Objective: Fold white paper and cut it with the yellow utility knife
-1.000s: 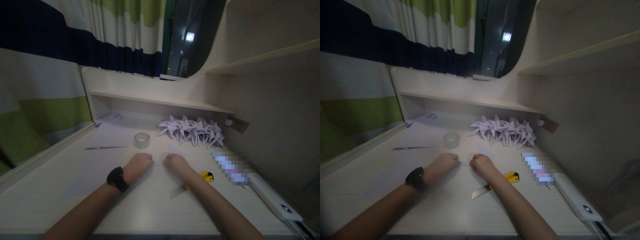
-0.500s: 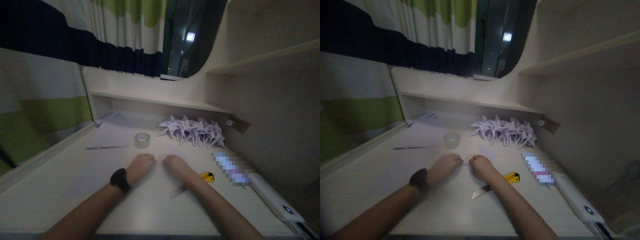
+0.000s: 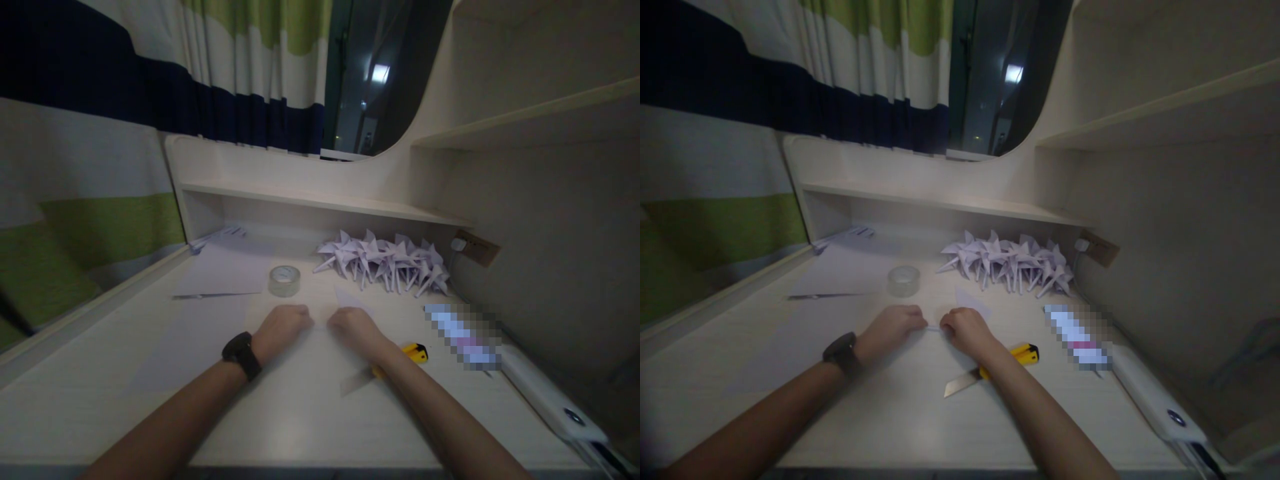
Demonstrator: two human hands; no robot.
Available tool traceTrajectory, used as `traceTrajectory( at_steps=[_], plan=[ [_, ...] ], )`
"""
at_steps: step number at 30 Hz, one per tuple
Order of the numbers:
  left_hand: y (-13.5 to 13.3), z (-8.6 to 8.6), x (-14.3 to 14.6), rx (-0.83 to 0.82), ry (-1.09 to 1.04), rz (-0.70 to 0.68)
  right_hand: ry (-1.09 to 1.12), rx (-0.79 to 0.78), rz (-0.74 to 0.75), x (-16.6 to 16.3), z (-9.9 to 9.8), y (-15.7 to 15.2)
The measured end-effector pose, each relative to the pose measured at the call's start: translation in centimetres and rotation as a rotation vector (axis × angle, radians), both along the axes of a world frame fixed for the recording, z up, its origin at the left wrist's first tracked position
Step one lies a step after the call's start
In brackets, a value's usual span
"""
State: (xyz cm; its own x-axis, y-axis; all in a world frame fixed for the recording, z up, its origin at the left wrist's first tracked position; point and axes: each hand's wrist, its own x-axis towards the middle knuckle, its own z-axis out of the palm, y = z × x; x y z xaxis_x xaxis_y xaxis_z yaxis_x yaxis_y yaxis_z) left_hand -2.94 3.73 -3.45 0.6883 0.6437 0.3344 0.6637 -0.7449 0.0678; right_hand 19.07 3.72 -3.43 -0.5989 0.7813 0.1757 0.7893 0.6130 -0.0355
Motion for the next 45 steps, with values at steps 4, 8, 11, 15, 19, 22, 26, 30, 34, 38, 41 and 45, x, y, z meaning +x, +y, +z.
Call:
traceTrajectory(
  at_steps=[4,8,11,15,19,22,26,30,34,38,41,45],
  plan=[
    [0.0,0.1,0.1,0.0,0.059,0.022,0.015,0.018,0.02,0.2,-0.1,0.1],
    [0.1,-0.1,0.1,0.006,0.064,0.016,0.039,0.038,0.03,0.2,-0.1,0.0],
    [0.2,-0.3,0.2,-0.009,0.048,0.011,0.016,0.056,0.012,0.1,-0.1,0.0],
    [0.3,-0.5,0.2,-0.02,0.031,0.031,-0.057,0.058,-0.003,-0.2,0.0,0.0],
    [0.5,-0.8,0.2,-0.024,0.012,0.03,-0.109,0.044,-0.025,-0.4,0.2,-0.2],
    [0.6,-1.0,0.2,-0.004,0.013,0.03,-0.122,0.027,-0.034,-0.4,0.3,-0.3],
    [0.7,-1.1,0.2,0.052,0.053,0.027,-0.136,0.021,-0.031,-0.4,0.4,-0.4],
    [0.8,-1.2,0.4,0.128,0.101,0.039,-0.16,0.037,-0.026,-0.5,0.3,-0.2],
    [0.6,-1.2,0.5,0.161,0.154,0.062,-0.191,0.082,-0.009,-0.7,0.0,-0.2],
    [0.4,-1.1,0.4,0.156,0.184,0.069,-0.213,0.086,-0.01,-1.1,-0.4,-0.2],
    [0.5,-1.1,0.3,0.144,0.173,0.082,-0.193,0.071,-0.009,-1.3,-0.6,-0.1],
    [0.6,-1.2,0.2,0.119,0.142,0.073,-0.085,0.026,-0.032,-1.3,-1.0,0.0]
  ],
)
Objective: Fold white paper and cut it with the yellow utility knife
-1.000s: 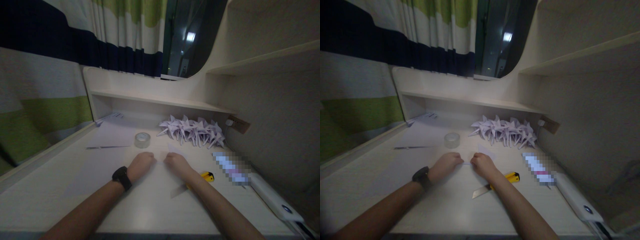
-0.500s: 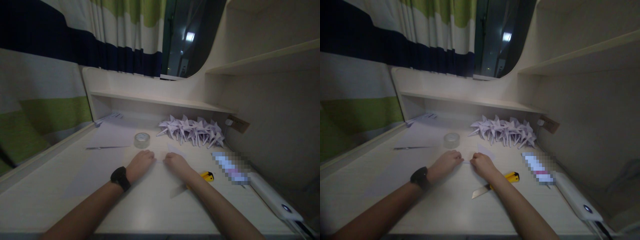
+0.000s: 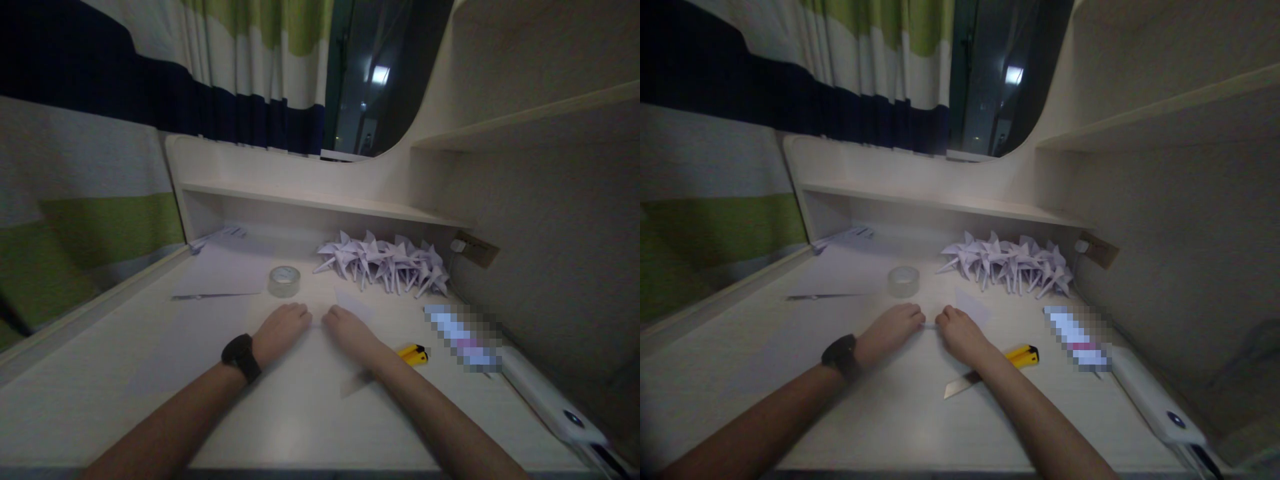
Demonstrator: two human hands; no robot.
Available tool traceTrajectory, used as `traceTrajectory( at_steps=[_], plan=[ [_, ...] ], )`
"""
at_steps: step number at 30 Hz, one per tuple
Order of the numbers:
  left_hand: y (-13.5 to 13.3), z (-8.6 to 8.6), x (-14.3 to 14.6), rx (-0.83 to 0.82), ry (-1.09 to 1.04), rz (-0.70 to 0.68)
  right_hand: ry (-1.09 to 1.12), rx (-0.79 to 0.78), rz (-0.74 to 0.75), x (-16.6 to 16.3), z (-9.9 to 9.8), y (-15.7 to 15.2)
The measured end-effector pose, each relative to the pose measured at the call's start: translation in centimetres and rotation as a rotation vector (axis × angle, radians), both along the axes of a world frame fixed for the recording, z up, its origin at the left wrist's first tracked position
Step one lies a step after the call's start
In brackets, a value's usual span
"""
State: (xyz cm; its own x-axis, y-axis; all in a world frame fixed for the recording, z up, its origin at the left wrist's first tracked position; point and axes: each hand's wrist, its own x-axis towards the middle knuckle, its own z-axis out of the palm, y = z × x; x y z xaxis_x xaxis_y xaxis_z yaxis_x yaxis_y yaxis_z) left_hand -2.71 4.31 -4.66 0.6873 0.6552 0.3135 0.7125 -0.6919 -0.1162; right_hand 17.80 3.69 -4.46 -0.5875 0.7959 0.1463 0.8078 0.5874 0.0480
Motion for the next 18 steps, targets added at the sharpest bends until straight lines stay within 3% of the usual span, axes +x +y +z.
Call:
traceTrajectory(
  at_steps=[9,18],
  plan=[
    [-0.73,0.59,0.28,-0.068,-0.079,-0.031,0.542,-0.089,0.145,1.02,0.08,-0.03],
    [-0.87,0.48,0.11,-0.129,-0.063,-0.011,0.624,-0.047,0.135,0.97,-0.29,0.27]
  ],
)
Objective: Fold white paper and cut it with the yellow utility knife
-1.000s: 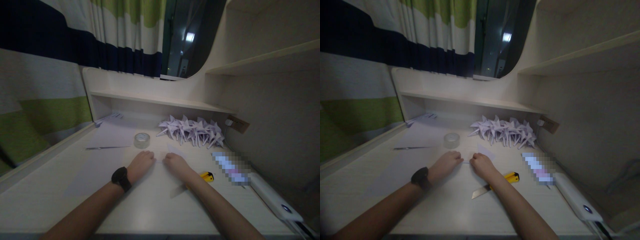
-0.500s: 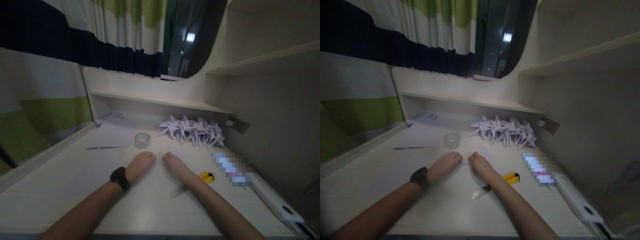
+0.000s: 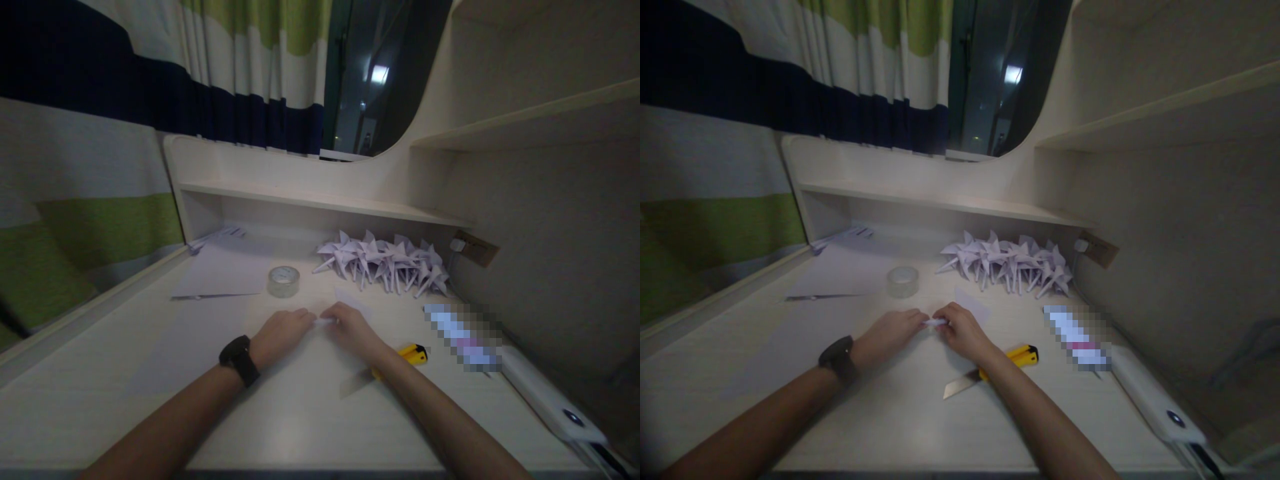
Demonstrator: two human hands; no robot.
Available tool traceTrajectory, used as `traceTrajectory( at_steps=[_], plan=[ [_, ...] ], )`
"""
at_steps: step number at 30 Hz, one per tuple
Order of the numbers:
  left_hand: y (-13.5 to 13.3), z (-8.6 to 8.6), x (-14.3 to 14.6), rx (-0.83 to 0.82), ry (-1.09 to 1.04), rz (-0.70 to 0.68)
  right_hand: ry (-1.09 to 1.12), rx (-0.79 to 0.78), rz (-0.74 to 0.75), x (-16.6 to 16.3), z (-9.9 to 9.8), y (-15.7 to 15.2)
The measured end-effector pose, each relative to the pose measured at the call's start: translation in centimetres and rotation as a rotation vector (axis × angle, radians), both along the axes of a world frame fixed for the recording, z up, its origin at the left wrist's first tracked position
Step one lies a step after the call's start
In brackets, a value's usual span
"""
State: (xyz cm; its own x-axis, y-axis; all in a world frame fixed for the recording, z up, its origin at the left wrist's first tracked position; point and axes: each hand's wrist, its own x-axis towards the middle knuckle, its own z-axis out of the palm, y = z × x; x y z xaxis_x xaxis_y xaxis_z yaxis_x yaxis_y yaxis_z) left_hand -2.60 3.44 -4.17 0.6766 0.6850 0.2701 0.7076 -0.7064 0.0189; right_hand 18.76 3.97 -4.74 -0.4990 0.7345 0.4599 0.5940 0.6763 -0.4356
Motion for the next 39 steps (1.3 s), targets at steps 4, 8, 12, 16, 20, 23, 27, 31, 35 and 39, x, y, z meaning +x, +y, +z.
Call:
traceTrajectory(
  at_steps=[4,8,12,16,20,23,27,31,35,39],
  plan=[
    [0.0,0.0,0.0,-0.036,-0.015,-0.007,-0.058,0.008,0.019,0.0,0.3,-0.4],
    [-0.1,0.1,0.1,-0.054,-0.032,-0.001,-0.091,0.023,0.028,-0.1,0.2,-0.6],
    [0.0,0.0,0.1,-0.056,0.006,0.031,-0.108,0.012,0.005,-0.3,-0.2,-0.5],
    [0.1,-0.3,0.1,-0.063,0.004,0.025,-0.059,-0.05,-0.033,-0.5,0.4,-0.8],
    [0.2,-0.3,0.0,-0.114,-0.086,-0.01,0.135,-0.192,-0.042,-0.6,1.2,-1.0],
    [0.1,0.2,0.0,-0.228,-0.224,-0.089,0.296,-0.305,-0.048,-0.5,1.3,-0.7],
    [0.1,0.7,0.2,-0.41,-0.378,-0.183,0.443,-0.422,-0.056,-0.3,1.0,-0.4],
    [0.4,0.7,0.1,-0.468,-0.417,-0.189,0.502,-0.495,-0.045,0.0,1.1,-0.3],
    [0.8,0.5,-0.2,-0.483,-0.44,-0.158,0.577,-0.54,-0.085,0.3,1.3,-0.1],
    [0.9,0.4,0.0,-0.548,-0.514,-0.168,0.663,-0.535,-0.103,0.1,1.2,-0.1]
  ],
)
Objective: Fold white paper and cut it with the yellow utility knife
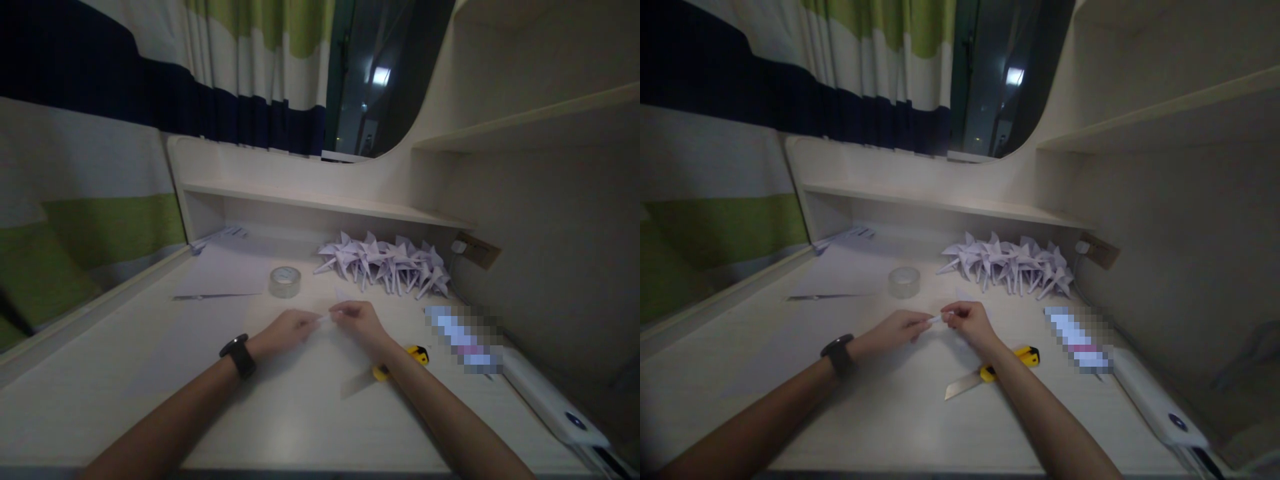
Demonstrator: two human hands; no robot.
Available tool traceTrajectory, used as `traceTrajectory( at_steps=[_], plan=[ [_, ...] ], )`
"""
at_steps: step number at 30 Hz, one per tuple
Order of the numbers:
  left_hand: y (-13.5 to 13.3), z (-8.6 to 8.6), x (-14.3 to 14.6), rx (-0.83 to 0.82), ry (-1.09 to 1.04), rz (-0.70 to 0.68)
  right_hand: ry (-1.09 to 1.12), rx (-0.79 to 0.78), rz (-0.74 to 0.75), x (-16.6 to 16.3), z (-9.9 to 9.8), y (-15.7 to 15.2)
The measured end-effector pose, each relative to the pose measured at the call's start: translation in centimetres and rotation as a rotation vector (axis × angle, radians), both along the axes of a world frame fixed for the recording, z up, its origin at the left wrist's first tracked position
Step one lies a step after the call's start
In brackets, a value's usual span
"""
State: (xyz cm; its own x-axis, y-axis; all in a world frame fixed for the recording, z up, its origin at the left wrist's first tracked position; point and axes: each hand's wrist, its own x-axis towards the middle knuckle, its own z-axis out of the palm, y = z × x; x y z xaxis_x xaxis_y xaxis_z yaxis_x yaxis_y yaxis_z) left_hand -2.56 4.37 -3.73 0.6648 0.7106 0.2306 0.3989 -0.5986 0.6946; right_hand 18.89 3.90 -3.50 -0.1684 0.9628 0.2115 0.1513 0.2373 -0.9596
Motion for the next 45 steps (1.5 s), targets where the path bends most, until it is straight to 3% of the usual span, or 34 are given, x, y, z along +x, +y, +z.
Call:
traceTrajectory(
  at_steps=[7,15,22,28,34,42,45],
  plan=[
    [-0.7,0.2,1.1,-0.111,-0.045,-0.015,0.258,-0.13,0.137,-0.6,-0.2,-0.3],
    [-1.8,0.3,1.5,0.162,-0.109,0.053,0.302,-0.123,0.009,-1.1,0.6,-0.9],
    [-2.0,0.1,1.5,0.17,-0.063,0.079,0.297,-0.135,0.033,-0.9,0.5,-0.9],
    [-1.9,0.1,1.5,0.05,-0.085,0.046,0.301,-0.131,0.016,-1.1,0.5,-0.9],
    [-2.0,-0.1,1.6,0.091,-0.102,0.048,0.283,-0.117,-0.037,-1.3,0.2,-0.8],
    [-1.9,-0.6,1.7,0.07,-0.098,0.086,0.325,-0.138,0.071,-1.5,-0.5,-0.7],
    [-2.1,-0.2,1.8,0.08,-0.115,0.096,0.284,-0.101,0.038,-1.4,-0.2,-0.8]
  ],
)
